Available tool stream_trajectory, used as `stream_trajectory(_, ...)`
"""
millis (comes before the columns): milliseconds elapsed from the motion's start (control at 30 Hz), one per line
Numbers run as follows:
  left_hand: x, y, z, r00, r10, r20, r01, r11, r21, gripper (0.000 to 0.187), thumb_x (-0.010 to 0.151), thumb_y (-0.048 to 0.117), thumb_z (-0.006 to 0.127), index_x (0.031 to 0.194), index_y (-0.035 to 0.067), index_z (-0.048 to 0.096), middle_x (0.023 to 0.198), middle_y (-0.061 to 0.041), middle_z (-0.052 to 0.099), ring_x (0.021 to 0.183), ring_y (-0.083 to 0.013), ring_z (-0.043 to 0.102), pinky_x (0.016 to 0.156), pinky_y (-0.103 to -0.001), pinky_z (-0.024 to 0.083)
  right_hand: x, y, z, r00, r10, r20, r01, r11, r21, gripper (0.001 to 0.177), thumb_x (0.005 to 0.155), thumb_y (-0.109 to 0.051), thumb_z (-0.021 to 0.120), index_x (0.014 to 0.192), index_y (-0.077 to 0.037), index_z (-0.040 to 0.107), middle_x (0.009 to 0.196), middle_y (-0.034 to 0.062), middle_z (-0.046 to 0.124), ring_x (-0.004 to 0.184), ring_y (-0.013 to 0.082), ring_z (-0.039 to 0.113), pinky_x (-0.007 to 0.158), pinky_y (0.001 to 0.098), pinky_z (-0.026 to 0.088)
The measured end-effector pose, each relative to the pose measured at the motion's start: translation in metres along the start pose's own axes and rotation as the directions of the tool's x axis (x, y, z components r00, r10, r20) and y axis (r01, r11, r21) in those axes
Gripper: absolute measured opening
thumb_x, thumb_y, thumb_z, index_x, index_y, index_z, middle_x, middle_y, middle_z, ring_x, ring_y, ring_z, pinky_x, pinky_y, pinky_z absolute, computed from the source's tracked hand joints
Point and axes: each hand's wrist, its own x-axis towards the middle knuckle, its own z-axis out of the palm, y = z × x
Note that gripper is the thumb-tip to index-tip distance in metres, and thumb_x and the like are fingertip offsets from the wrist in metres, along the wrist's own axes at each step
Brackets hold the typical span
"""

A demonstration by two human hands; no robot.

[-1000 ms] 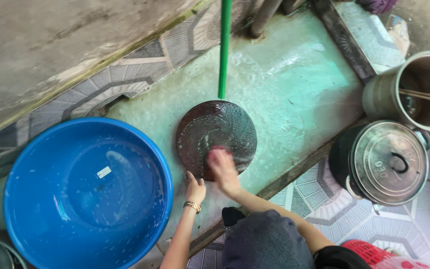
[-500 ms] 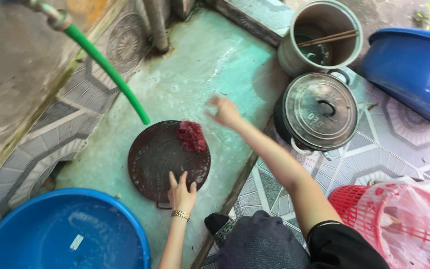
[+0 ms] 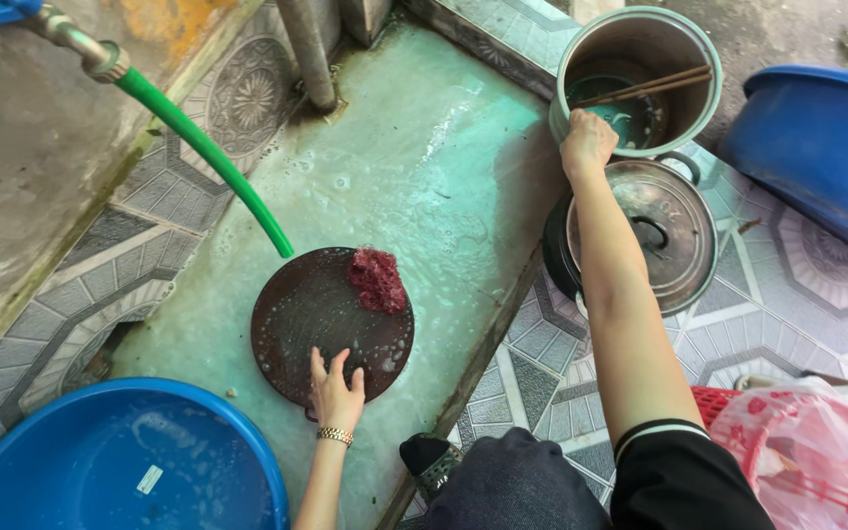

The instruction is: The person washes several pots, pans, a lid, and chopsticks by scrubbing them with a sponge in a basin of soapy water and rinsing them under a faucet.

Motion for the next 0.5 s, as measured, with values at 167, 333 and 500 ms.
stream_trajectory(167,-0.003,-0.008,-0.004,1.0,0.015,-0.025,-0.017,0.997,-0.075,0.046,0.086,0.027,0.074,0.131,0.02,0.064,0.165,-0.022,0.025,0.143,-0.038,0.041,0.112,-0.051,0.038,-0.032,-0.044,-0.022,0.976,-0.202,-0.08,0.205,0.978,0.034,0.021,0.071,-0.005,0.067,0.091,-0.011,0.066,0.094,0.0097,0.071,0.094,0.0322,0.068,0.072,0.047,0.054)
stream_trajectory(333,0.014,0.0,-0.067,0.97,0.119,-0.212,-0.161,0.969,-0.19,0.045,0.088,0.021,0.073,0.131,0.014,0.065,0.162,-0.029,0.028,0.142,-0.0441,0.041,0.117,-0.048,0.036,-0.099,-0.114,-0.098,0.763,-0.642,-0.072,0.646,0.759,0.086,0.019,0.076,-0.006,0.061,0.092,-0.015,0.066,0.09,0.0046,0.067,0.087,0.0282,0.067,0.063,0.0442,0.052)
stream_trajectory(500,0.049,0.04,-0.219,0.794,0.299,-0.53,-0.378,0.925,-0.044,0.051,0.097,0.012,0.07,0.145,0.007,0.054,0.162,-0.03,0.033,0.151,-0.0472,0.037,0.125,-0.051,0.034,-0.19,-0.161,-0.214,0.492,-0.859,0.146,0.79,0.51,0.34,0.034,0.063,-0.006,0.067,0.096,-0.013,0.068,0.09,0.0047,0.069,0.084,0.0273,0.071,0.055,0.0421,0.055)
